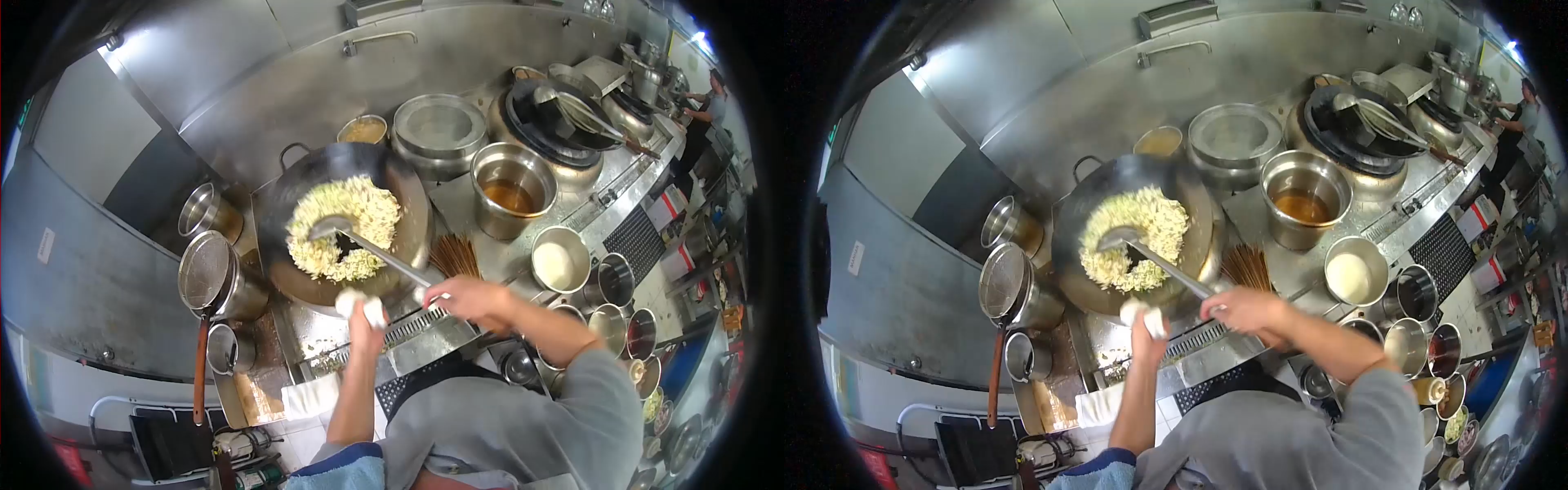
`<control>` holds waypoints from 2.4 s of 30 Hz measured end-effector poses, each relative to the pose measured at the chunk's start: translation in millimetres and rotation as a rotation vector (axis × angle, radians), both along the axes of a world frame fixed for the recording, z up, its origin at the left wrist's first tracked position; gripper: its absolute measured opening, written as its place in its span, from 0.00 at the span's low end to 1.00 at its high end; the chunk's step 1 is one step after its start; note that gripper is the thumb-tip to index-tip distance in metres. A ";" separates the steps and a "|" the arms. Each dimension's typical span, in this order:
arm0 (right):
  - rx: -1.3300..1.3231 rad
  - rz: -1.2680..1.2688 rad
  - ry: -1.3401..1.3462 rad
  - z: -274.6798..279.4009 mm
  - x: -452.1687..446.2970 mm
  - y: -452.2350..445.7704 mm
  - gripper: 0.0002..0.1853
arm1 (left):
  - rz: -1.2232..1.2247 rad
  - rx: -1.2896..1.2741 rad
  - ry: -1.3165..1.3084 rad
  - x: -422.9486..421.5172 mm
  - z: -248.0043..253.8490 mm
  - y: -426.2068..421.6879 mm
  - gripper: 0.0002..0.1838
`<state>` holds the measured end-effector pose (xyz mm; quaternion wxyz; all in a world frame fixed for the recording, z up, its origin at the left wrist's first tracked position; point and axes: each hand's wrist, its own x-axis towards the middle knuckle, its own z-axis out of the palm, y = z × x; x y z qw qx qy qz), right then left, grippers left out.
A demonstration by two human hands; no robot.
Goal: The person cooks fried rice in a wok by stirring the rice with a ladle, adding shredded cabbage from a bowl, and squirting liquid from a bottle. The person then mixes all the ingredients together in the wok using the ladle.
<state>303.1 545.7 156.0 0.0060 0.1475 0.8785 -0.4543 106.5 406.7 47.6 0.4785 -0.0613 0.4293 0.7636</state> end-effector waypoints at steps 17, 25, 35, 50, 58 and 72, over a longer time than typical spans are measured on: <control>0.013 -0.129 -0.202 34.6 -1.5 -47.0 0.08 | -0.137 0.300 -0.006 -28.8 -11.0 -12.7 0.05; -0.709 -0.427 0.199 76.0 28.7 -91.4 0.06 | 0.010 0.062 -0.099 -24.0 35.6 -35.4 0.06; -1.435 -0.036 0.841 61.2 -40.3 -31.9 0.37 | -0.192 0.104 -0.224 -79.2 -1.7 5.6 0.05; -0.177 -0.609 1.108 143.4 -252.9 37.6 0.16 | -0.211 -0.021 -0.138 -82.3 3.2 3.0 0.12; -0.283 -0.383 1.164 159.0 -199.4 46.1 0.15 | -0.232 -0.076 -0.083 -77.9 15.8 1.1 0.10; 0.194 -0.637 1.077 98.7 -271.7 142.8 0.10 | -0.220 -0.052 -0.144 -81.6 13.9 -0.5 0.11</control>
